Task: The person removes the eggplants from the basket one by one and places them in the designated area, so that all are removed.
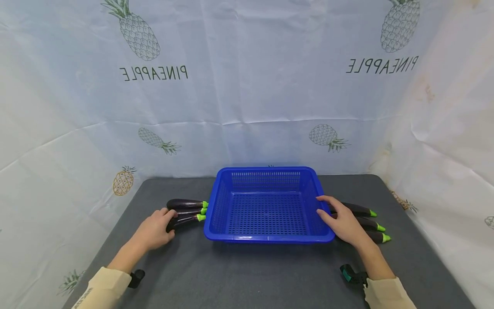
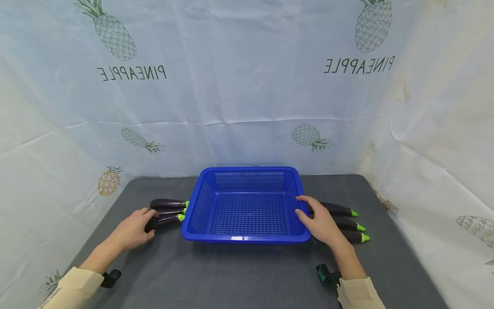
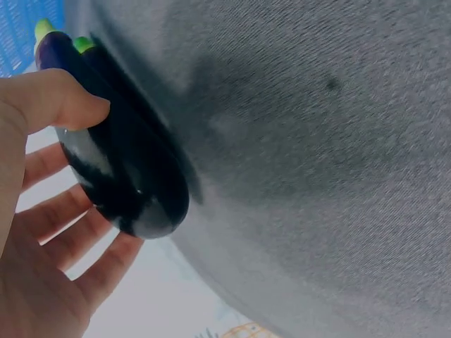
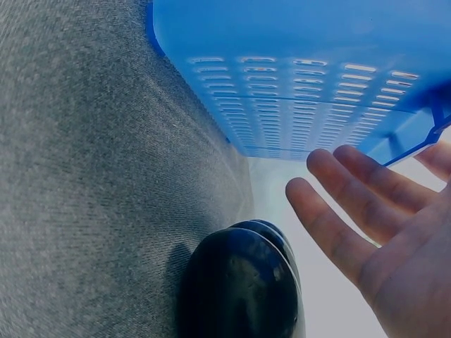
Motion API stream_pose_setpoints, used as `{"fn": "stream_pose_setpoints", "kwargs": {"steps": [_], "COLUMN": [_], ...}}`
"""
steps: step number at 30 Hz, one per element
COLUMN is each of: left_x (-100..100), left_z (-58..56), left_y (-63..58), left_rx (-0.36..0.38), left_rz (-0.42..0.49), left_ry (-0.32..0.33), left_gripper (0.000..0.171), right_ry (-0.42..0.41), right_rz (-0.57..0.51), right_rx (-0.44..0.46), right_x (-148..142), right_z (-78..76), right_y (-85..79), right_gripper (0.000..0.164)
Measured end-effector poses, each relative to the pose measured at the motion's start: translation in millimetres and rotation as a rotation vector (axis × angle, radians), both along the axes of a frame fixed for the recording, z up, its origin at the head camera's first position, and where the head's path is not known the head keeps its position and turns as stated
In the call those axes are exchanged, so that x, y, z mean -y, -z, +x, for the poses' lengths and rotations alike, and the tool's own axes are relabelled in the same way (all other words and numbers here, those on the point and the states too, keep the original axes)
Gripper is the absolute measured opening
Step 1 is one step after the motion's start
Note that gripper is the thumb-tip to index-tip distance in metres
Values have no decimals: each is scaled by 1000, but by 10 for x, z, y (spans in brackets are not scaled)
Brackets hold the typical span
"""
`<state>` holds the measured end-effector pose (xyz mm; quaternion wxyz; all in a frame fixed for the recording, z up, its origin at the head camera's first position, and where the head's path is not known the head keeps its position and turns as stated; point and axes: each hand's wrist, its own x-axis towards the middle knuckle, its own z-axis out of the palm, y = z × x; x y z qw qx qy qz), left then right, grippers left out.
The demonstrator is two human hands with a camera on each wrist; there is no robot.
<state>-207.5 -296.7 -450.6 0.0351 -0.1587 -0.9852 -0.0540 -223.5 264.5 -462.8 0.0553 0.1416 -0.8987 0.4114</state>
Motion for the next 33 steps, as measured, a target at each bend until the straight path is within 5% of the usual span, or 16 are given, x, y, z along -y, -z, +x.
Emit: {"fn": "stream_pose_setpoints", "kwargs": {"steps": [17, 33], "left_x": [-41, -109], "left_z": [-6, 43], "left_y": [204, 177], "left_rx": [-140, -102], "left_rz": [-77, -41], "left_ry": [16, -12], "left_gripper": [36, 31], "right_ry": [0, -4], "right_rz": [4, 39], "right_rx": [-13, 27], "right_x": [27, -5], "right_z": [13, 40], "right_y": [-28, -43], "right_gripper": [46, 56]}}
